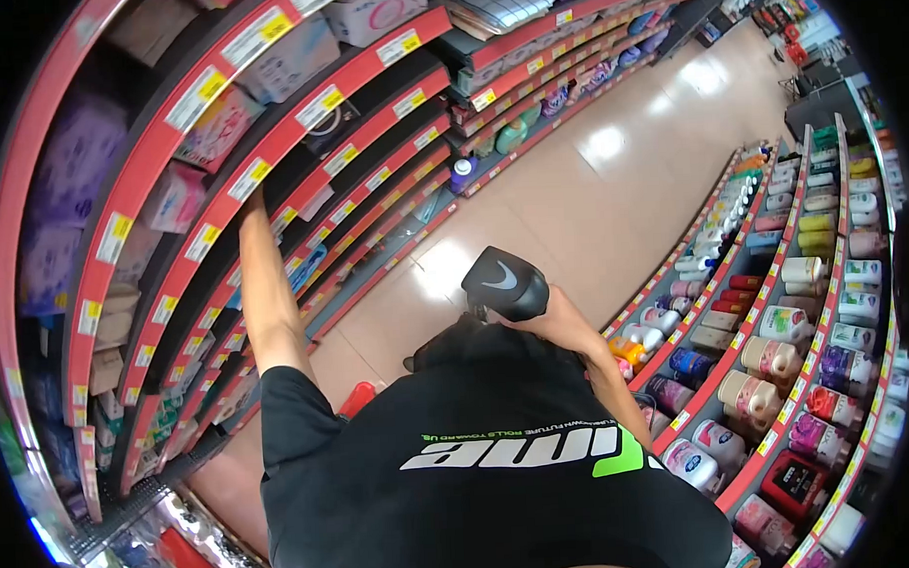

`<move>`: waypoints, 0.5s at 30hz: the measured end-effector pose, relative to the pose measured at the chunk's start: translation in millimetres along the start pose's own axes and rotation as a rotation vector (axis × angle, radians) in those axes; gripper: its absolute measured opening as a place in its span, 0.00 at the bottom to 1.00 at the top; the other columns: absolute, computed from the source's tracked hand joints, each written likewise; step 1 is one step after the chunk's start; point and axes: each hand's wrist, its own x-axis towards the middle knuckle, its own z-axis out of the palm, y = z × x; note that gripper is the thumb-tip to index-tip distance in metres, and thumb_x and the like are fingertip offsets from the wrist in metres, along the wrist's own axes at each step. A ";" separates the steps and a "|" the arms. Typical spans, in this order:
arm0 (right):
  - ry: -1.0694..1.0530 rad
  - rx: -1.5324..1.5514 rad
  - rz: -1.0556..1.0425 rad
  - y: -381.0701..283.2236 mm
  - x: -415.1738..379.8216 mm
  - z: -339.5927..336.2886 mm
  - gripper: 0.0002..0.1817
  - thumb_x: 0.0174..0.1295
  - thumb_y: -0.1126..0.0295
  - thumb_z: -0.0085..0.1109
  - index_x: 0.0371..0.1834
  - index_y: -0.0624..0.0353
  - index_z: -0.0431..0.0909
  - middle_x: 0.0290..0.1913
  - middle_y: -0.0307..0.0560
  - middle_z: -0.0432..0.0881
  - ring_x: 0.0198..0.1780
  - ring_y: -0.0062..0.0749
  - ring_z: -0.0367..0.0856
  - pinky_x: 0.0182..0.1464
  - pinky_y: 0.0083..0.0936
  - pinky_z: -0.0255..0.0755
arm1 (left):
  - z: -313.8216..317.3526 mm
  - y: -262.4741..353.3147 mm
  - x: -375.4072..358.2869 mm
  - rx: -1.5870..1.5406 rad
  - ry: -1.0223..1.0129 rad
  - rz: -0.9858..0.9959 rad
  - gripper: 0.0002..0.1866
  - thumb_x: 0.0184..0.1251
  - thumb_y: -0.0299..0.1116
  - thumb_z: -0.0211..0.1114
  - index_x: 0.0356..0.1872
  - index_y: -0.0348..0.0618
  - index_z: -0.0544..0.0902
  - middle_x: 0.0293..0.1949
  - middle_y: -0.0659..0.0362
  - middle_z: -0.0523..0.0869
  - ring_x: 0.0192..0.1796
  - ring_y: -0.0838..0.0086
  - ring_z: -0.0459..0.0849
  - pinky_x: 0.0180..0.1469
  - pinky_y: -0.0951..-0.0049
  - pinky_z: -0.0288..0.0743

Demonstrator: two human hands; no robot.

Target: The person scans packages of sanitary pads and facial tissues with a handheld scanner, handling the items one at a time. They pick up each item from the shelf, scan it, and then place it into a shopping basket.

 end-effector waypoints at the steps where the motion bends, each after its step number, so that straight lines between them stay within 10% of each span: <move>1: -0.001 0.030 0.031 1.6 2.5 -5.6 0.17 0.49 0.71 0.69 0.41 0.64 0.78 0.37 0.42 0.82 0.40 0.23 0.77 0.46 0.24 0.71 | 0.1 4.8 -6.2 -0.002 -0.001 -0.011 0.25 0.60 0.46 0.62 0.54 0.40 0.75 0.53 0.46 0.79 0.57 0.53 0.76 0.57 0.57 0.67; 15: -0.106 0.062 0.154 -26.9 24.7 -38.1 0.12 0.47 0.77 0.66 0.36 0.63 0.77 0.32 0.40 0.82 0.36 0.22 0.79 0.44 0.23 0.72 | 40.5 -20.9 13.2 0.021 0.125 -0.204 0.24 0.59 0.46 0.62 0.51 0.39 0.77 0.51 0.47 0.81 0.56 0.54 0.77 0.57 0.56 0.68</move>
